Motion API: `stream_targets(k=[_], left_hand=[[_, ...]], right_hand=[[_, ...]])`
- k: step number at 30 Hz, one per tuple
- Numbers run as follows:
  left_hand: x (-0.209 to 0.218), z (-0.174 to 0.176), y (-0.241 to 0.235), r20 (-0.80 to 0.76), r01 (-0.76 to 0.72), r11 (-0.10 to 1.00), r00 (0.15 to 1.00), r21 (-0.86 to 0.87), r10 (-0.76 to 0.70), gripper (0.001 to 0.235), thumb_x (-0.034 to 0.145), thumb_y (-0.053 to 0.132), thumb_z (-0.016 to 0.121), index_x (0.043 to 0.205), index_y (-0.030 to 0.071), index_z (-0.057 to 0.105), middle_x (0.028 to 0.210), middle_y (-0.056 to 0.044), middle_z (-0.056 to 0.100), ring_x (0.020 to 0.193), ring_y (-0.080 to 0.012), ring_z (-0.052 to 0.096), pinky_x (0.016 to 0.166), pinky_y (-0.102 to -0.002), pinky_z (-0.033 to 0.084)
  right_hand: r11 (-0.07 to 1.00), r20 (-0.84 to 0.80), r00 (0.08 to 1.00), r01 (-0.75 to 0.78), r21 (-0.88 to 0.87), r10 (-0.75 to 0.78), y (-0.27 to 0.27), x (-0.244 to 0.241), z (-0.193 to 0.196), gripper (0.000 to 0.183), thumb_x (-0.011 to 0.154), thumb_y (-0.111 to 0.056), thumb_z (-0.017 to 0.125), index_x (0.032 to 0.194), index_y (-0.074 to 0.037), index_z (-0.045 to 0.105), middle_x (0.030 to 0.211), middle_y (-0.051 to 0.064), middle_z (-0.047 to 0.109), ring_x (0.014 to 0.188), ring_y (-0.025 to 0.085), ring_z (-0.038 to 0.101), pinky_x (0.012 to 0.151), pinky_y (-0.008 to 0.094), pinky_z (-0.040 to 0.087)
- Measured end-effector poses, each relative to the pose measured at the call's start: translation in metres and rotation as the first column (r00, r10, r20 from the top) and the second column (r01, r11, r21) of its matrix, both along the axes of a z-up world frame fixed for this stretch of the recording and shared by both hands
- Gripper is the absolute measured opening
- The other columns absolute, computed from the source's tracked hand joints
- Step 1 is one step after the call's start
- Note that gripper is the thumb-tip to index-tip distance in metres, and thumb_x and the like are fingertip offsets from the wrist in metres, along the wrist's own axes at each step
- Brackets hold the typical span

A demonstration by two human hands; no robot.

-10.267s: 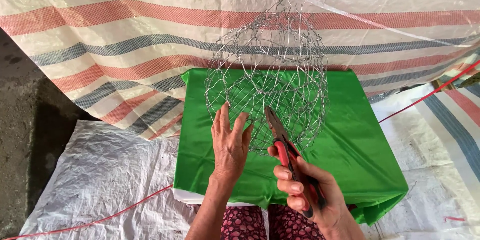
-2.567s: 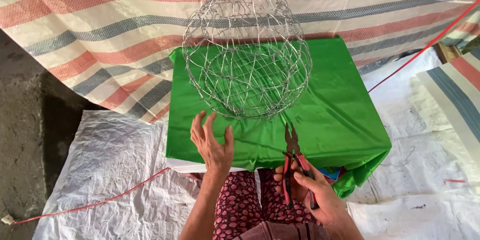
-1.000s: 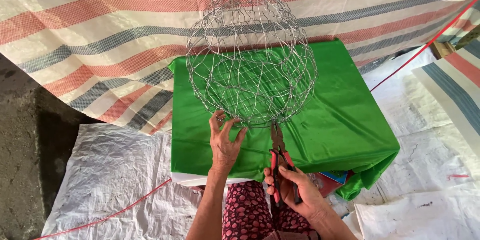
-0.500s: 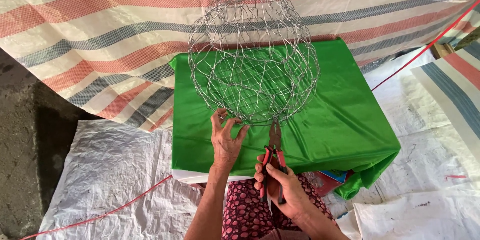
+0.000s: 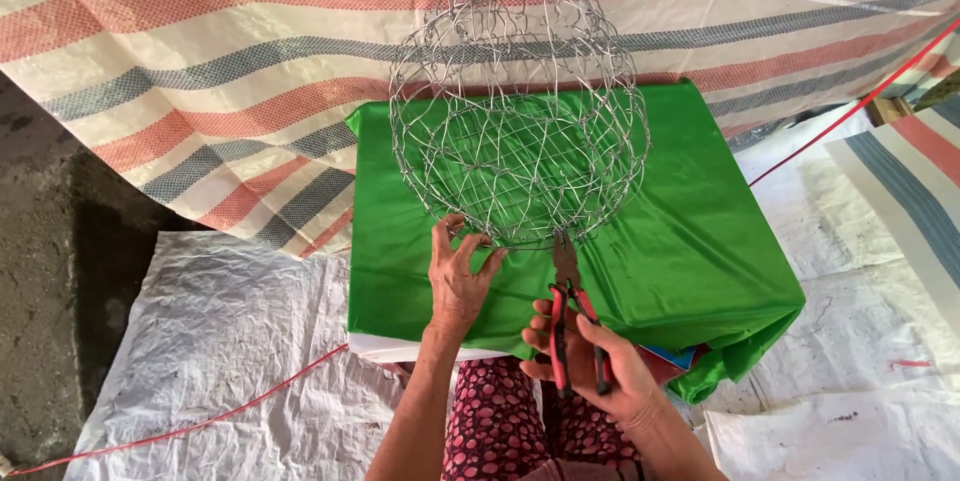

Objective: Shaping and trimming a wire mesh structure using pliers

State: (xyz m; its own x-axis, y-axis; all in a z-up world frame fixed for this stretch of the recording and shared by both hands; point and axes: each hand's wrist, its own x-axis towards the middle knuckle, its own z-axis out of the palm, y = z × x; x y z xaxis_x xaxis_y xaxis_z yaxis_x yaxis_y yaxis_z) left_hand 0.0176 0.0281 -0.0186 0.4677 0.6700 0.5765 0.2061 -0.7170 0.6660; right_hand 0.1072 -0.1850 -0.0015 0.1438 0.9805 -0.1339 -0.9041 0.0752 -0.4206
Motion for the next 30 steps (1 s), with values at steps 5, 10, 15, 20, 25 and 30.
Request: stream_targets(k=[5, 10, 15, 20, 25, 30], left_hand=[[0.000, 0.001, -0.001, 0.002, -0.001, 1.000, 1.000, 0.004, 0.001, 0.026, 0.076, 0.026, 0.087, 0.088, 0.011, 0.069, 0.135, -0.012, 0.048, 0.119, -0.0301, 0.055, 0.091, -0.041, 0.054], [0.002, -0.001, 0.000, 0.022, -0.003, 1.000, 1.000, 0.025, 0.002, 0.029, 0.073, 0.022, 0.089, 0.086, 0.012, 0.066, 0.135, -0.011, 0.047, 0.116, -0.0285, 0.058, 0.086, -0.038, 0.057], [0.004, -0.001, 0.000, 0.032, 0.011, 1.000, 0.999, 0.023, -0.012, 0.030, 0.073, 0.021, 0.090, 0.086, 0.011, 0.065, 0.133, -0.011, 0.047, 0.115, -0.0282, 0.057, 0.087, -0.038, 0.057], [0.003, -0.003, 0.000, 0.022, 0.004, 1.000, 1.000, 0.028, -0.005, 0.030, 0.073, 0.021, 0.090, 0.087, 0.010, 0.065, 0.132, -0.012, 0.048, 0.113, -0.0283, 0.058, 0.084, -0.038, 0.057], [0.003, 0.002, -0.001, 0.042, 0.000, 1.000, 0.999, 0.030, -0.002, 0.031, 0.073, 0.020, 0.090, 0.087, 0.010, 0.065, 0.131, -0.012, 0.049, 0.111, -0.0280, 0.058, 0.082, -0.038, 0.057], [0.003, -0.003, 0.001, 0.030, -0.001, 0.999, 1.000, 0.037, 0.000, 0.030, 0.074, 0.022, 0.090, 0.086, 0.010, 0.065, 0.131, -0.012, 0.048, 0.112, -0.0277, 0.058, 0.082, -0.037, 0.057]], right_hand=[[0.999, -0.054, 0.997, -0.050, -0.005, 0.050, -0.009, 0.013, -0.027, 0.056, 0.097, -0.018, 0.061, 0.147, 0.001, 0.045, 0.124, 0.016, 0.064, 0.116, 0.032, 0.063, 0.097, 0.055, 0.057], [0.994, -0.055, 0.992, -0.111, 0.023, 0.112, -0.007, 0.020, -0.044, 0.039, 0.101, -0.015, 0.054, 0.137, -0.001, 0.050, 0.095, 0.010, 0.056, 0.075, 0.018, 0.054, 0.064, 0.035, 0.045], [0.998, -0.043, 0.997, -0.070, 0.006, 0.070, -0.003, 0.013, -0.042, 0.033, 0.102, -0.012, 0.054, 0.133, -0.001, 0.052, 0.089, 0.008, 0.057, 0.069, 0.016, 0.053, 0.059, 0.033, 0.046], [0.999, -0.035, 0.999, 0.021, -0.045, -0.023, 0.003, -0.004, -0.033, 0.033, 0.103, -0.015, 0.055, 0.132, -0.001, 0.053, 0.088, 0.009, 0.056, 0.067, 0.016, 0.054, 0.057, 0.033, 0.046], [0.993, -0.039, 0.993, 0.107, -0.050, -0.109, 0.014, -0.021, -0.028, 0.033, 0.102, -0.015, 0.055, 0.132, -0.001, 0.053, 0.086, 0.007, 0.055, 0.065, 0.014, 0.051, 0.056, 0.032, 0.044], [0.982, -0.041, 0.985, 0.162, -0.093, -0.167, 0.022, -0.033, -0.021, 0.031, 0.104, -0.015, 0.052, 0.132, -0.002, 0.053, 0.086, 0.008, 0.055, 0.065, 0.014, 0.051, 0.056, 0.032, 0.043]])
